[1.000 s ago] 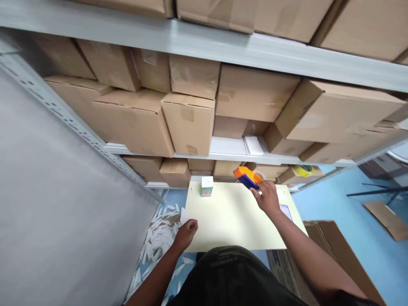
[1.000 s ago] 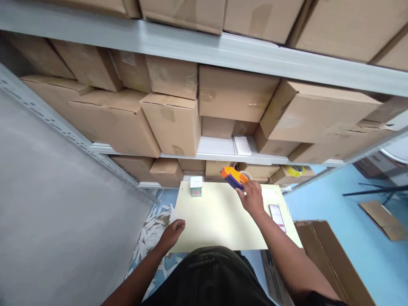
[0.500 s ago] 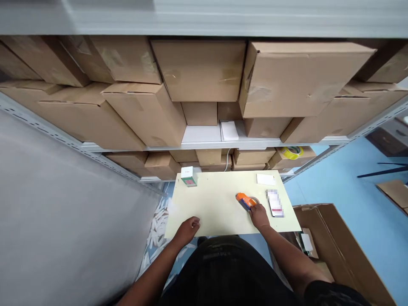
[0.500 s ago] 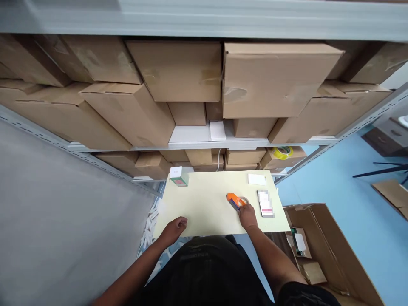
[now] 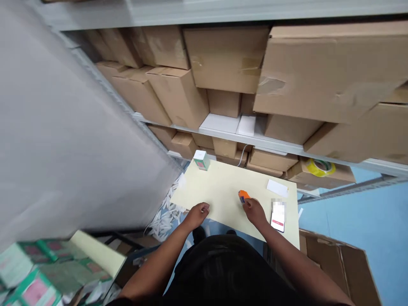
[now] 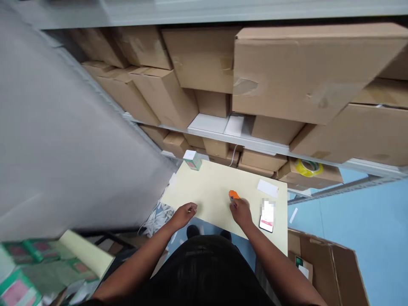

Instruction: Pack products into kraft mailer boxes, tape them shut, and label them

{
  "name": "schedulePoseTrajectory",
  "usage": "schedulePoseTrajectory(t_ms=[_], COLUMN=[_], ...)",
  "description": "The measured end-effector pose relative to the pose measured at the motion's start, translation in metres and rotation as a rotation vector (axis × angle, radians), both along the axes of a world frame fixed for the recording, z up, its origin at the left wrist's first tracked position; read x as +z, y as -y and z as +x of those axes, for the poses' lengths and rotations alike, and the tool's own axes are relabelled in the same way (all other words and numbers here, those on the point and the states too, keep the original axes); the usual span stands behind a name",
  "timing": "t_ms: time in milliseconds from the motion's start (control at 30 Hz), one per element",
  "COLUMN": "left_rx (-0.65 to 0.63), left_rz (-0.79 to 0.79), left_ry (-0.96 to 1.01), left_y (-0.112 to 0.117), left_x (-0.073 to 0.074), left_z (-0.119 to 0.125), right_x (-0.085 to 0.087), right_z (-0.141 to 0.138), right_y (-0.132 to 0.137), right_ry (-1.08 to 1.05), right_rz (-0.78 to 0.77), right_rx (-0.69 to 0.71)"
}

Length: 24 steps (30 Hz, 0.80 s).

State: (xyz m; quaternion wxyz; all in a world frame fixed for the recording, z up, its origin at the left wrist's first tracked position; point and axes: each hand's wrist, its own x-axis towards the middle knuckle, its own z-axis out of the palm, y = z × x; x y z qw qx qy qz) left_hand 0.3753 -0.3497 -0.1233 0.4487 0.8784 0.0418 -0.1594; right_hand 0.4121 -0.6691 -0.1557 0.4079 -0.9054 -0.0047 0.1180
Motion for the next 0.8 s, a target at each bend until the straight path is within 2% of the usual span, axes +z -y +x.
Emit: schedulePoseTrajectory(t_ms=[167,300,400,600,800], left_rx=[0.133,0.275,0.385,0.609,0.800], left_rz=[-0.038,-0.052,-0.060,-0.103,-0.119], left_ry=[0.059,0.131,0.173,0.214,0.245], left_y=[-0.005,-0.024,-0.044,-0.082,-0.112], left_x=[0.018,0.024,0.025,0.021,0.016], left_z=[-0.037,-0.076,-0.114,-0.213,-0.340], right_x=[0.017,0.018,0.018,0.019,0.028], right_z=[0.011,0.007,0.002,-0.032,-0.102], right_y=[-0.036,-0.060,-0.079,-0.142,-0.224], right_ry=[-0.040,-0.053,-0.067,-0.025,-0.012], right_rz=[0.060,0.082,0.093,0.156,0.160], right_rx=[0.119,0.204,0.242,0.335,0.456])
